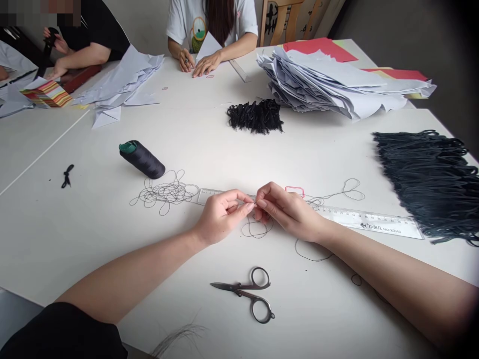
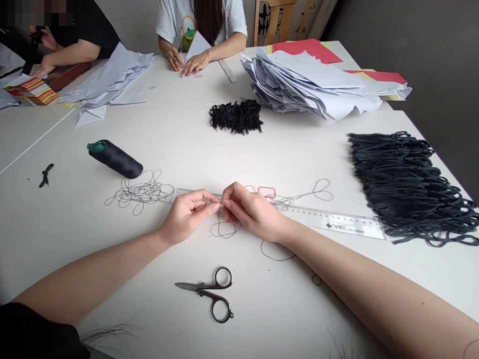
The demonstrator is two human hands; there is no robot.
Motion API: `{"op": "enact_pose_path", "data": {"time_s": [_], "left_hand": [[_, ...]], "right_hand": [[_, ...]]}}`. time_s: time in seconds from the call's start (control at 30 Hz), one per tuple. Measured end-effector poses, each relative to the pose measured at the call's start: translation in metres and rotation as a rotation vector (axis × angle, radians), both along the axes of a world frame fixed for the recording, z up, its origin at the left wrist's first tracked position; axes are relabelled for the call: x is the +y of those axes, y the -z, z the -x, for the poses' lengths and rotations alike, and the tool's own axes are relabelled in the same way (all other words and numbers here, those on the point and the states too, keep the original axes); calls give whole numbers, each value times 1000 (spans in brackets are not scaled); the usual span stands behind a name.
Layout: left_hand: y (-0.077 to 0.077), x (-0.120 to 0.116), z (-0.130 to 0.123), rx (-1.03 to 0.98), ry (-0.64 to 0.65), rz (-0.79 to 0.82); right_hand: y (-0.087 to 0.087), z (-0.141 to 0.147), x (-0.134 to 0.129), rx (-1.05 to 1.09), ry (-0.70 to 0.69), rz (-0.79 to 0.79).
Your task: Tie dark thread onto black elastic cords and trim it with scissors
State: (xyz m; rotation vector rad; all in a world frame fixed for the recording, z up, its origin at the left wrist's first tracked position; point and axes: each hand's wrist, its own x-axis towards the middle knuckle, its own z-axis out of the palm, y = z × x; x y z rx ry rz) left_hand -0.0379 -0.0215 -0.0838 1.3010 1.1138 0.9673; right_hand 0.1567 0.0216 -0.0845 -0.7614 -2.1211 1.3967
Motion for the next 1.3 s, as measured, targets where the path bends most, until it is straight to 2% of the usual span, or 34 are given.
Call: {"op": "enact_pose_path", "data": {"time_s": [0.33, 0.6, 1.07, 1.17, 1.3], "left_hand": [[0, 0, 1, 55, -2, 6], [-3, 1, 0, -25, 30, -15], [-4, 1, 3, 112, 22, -61], [-5, 1, 3, 112, 5, -42], [-8, 0, 2, 69, 57, 16]], "right_hand": [[1, -1, 1, -9, 4, -50], [3, -1, 1, -17, -3, -51], [5, -2, 1, -22, -7, -56], [5, -2, 0, -42, -11, -82], [5, -2, -2, -75, -17, -135]]}}
